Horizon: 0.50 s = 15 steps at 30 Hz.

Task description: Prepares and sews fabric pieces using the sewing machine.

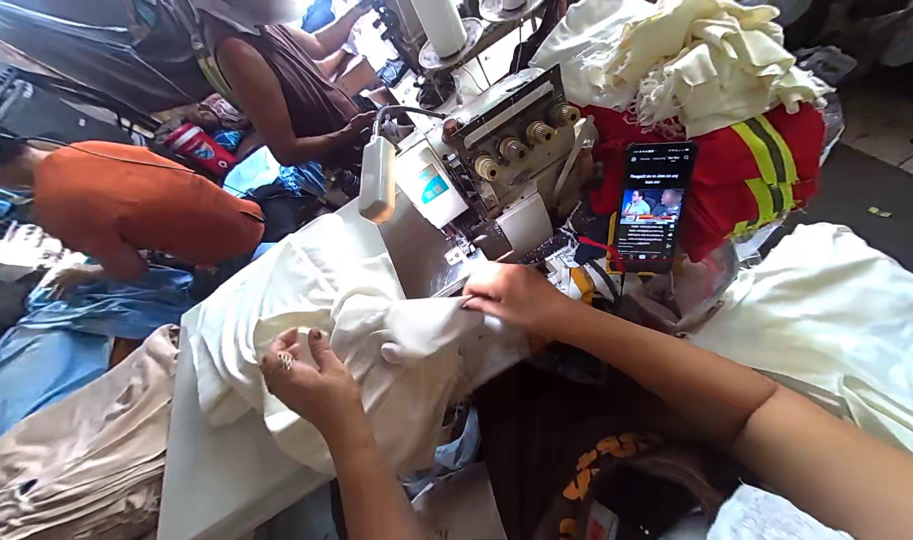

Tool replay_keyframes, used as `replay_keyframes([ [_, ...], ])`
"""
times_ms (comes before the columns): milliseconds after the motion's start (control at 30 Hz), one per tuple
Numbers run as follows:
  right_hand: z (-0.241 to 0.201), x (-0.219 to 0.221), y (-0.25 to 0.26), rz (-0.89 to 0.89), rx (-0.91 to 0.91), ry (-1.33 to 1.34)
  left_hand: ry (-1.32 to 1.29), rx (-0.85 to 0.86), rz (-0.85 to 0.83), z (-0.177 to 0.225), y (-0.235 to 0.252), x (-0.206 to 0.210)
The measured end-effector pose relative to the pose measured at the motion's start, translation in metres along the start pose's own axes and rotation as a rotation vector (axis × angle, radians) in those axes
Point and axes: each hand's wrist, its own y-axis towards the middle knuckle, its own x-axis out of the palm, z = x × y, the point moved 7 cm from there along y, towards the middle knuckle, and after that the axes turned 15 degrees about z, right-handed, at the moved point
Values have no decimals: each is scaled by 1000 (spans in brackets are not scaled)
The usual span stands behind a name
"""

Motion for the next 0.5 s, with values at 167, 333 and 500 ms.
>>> replay_keyframes([
  [167,39,-28,-19,109,219,-118,242,-338,-360,-68,-19,44],
  [333,-14,11,-72,-374,249,290,363,-271,-8,-63,25,-43],
  [500,-77,62,-136,-943,-125,385,481,-87,-247,-73,7,-57],
])
